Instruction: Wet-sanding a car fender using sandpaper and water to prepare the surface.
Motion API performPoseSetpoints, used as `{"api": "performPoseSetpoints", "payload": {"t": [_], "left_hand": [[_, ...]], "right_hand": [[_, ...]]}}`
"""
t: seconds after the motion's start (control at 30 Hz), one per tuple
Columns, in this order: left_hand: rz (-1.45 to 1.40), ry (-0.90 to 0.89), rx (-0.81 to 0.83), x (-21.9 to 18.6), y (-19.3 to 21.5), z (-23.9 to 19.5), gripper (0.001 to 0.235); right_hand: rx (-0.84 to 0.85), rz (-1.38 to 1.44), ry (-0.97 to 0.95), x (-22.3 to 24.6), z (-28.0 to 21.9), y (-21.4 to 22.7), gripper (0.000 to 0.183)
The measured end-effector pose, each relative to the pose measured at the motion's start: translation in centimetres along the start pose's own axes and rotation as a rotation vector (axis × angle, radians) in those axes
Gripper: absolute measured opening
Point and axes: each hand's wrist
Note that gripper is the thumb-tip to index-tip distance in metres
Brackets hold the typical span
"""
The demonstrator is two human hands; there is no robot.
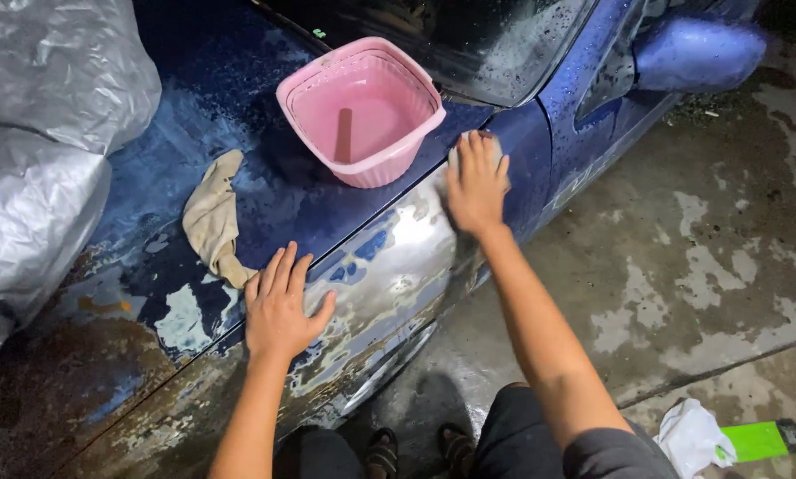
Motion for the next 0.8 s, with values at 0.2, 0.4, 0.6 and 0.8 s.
{"api": "performPoseSetpoints", "payload": {"t": [0.2, 0.4, 0.6, 0.8], "left_hand": [[-0.003, 0.016, -0.005, 0.2, -0.1, 0.2, 0.062], [-0.040, -0.001, -0.019, 0.0, 0.1, 0.3, 0.061], [-0.061, 0.010, 0.009, 0.3, 0.0, 0.0, 0.060], [-0.076, 0.013, -0.004, 0.1, 0.1, 0.2, 0.054]], "right_hand": [[0.114, 0.029, 0.356, 6.2, -5.6, 2.8, 0.107], [0.051, -0.035, -0.057, 2.1, -1.5, 1.2, 0.075], [0.085, 0.091, 0.468, 12.7, -10.1, 4.1, 0.117], [-0.006, 0.016, -0.018, 5.2, -5.0, 2.6, 0.072]]}}
Point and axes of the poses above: each hand's wrist, its own z-axis towards the middle knuckle, its own y-axis out of the back of the hand, x = y × z, and after that the axes turned 15 degrees about -z, right-handed
